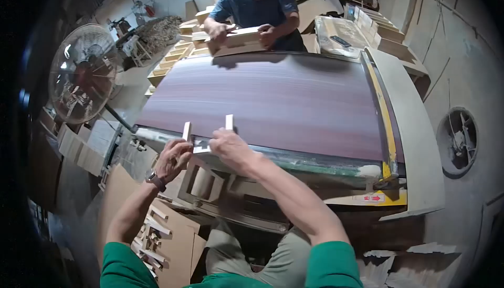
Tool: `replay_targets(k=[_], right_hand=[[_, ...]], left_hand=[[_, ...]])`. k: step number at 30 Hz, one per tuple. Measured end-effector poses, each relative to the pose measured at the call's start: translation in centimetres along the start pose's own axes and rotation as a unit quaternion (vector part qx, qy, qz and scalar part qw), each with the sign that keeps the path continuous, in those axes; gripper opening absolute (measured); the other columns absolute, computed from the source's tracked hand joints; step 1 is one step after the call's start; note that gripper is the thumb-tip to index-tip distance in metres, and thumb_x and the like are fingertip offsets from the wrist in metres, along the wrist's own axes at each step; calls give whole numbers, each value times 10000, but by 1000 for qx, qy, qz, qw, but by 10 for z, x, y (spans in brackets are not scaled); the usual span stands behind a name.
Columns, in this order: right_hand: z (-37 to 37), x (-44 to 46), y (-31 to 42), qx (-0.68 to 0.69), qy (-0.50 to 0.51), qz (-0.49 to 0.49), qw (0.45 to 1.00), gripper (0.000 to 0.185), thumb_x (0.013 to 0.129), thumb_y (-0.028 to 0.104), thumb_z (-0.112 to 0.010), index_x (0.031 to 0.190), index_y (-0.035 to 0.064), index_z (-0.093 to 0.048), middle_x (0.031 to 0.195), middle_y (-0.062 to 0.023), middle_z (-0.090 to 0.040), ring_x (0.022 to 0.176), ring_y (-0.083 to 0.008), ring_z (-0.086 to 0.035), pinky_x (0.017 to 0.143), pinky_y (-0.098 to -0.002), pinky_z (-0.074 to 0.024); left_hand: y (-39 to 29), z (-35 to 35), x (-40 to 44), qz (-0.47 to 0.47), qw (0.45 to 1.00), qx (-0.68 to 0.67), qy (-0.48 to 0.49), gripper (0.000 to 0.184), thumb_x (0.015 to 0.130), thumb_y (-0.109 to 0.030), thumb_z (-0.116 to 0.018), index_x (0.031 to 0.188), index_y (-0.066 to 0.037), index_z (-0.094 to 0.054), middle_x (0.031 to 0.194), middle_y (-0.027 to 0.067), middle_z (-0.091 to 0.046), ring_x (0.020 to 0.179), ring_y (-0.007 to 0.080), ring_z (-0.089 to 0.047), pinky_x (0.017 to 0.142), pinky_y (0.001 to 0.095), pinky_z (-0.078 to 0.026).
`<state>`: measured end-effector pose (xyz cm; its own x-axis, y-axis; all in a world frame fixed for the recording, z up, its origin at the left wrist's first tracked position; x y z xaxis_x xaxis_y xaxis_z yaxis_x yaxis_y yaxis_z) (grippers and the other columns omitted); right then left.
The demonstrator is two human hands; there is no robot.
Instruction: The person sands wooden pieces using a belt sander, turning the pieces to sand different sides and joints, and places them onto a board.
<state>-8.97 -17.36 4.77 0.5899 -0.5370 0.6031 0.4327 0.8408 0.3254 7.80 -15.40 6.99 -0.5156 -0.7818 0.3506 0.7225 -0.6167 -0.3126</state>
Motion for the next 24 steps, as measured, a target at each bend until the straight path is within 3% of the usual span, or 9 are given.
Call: replay_targets(k=[1, 3, 8, 11, 13, 17, 21, 22, 24], right_hand=[[17, -6, 13, 4, -23, -14, 1000, 138, 863, 39, -547, 735, 28, -598, 769, -138, -555, 760, -279, -559, 712, -399, -492], [57, -10, 33, -62, 9, -37, 997, 103, 855, 39, -587, 759, 4, -593, 776, -142, -570, 761, -287, -569, 720, -395, -496], [130, -49, 65, -22, -18, -35, 999, 86, 872, 64, -631, 840, -3, -587, 852, -137, -598, 838, -267, -579, 777, -383, -501], [155, -79, 65, -105, -15, -52, 993, 79, 864, 74, -649, 882, 14, -600, 858, -121, -592, 866, -261, -577, 801, -378, -496], [167, -96, 58, -155, -7, -74, 985, 91, 847, 76, -666, 893, 21, -611, 845, -109, -587, 855, -266, -577, 805, -386, -493], [186, -116, 55, -204, 2, -92, 975, 145, 821, 93, -698, 917, 13, -624, 845, -111, -585, 834, -265, -581, 805, -385, -490], [199, -130, 48, -196, -4, -105, 975, 181, 823, 101, -706, 953, -2, -634, 849, -119, -595, 828, -283, -586, 785, -389, -494], [201, -133, 43, -154, 2, -125, 980, 198, 841, 102, -695, 995, -9, -640, 865, -123, -609, 839, -280, -596, 778, -384, -496], [207, -132, 46, -107, 7, -145, 984, 218, 858, 104, -684, 1036, -15, -646, 881, -127, -623, 851, -277, -606, 771, -378, -499]], left_hand=[[9, 10, -9, 81, 990, -88, -75, 342, 932, -295, -625, 1169, -50, -645, 1204, 169, -586, 1182, 310, -533, 1020, 414, -429], [-19, 41, -2, 71, 979, -124, -143, 390, 953, -302, -587, 1256, -57, -599, 1299, 182, -529, 1229, 323, -508, 1046, 400, -411], [-91, 26, 21, -19, 984, -174, -38, 534, 919, -354, -615, 1331, -28, -518, 1360, 192, -490, 1254, 340, -500, 1061, 427, -405], [-123, 9, 38, -34, 984, -170, -47, 552, 893, -361, -652, 1299, -5, -535, 1335, 210, -503, 1244, 351, -508, 1051, 444, -417], [-151, -11, 48, -141, 990, 1, -25, 561, 868, -334, -700, 1306, -34, -520, 1332, 211, -495, 1255, 360, -495, 1034, 458, -428], [-184, -37, 61, -215, 976, -17, -35, 607, 847, -359, -721, 1301, -20, -505, 1321, 237, -491, 1240, 401, -493, 1022, 481, -429], [-193, -50, 62, -249, 966, 35, -62, 672, 751, -274, -804, 1303, -45, -497, 1345, 217, -479, 1258, 389, -482, 1034, 463, -436], [-199, -44, 64, -255, 961, 45, -102, 593, 706, -181, -826, 1221, -48, -564, 1266, 171, -561, 1209, 345, -541, 1001, 428, -474], [-197, -35, 72, -283, 949, 15, -138, 501, 710, -151, -820, 1147, -47, -597, 1182, 142, -610, 1158, 318, -581, 972, 411, -493]])
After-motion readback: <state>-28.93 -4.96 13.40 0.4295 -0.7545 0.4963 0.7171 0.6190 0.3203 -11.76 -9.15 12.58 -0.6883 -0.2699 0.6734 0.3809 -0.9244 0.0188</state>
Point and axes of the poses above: each hand's wrist, its own x-axis towards the middle knuckle, its own z-axis out of the back of the hand, y = z × x, the point moved 8 cm from there along x, towards the middle knuckle
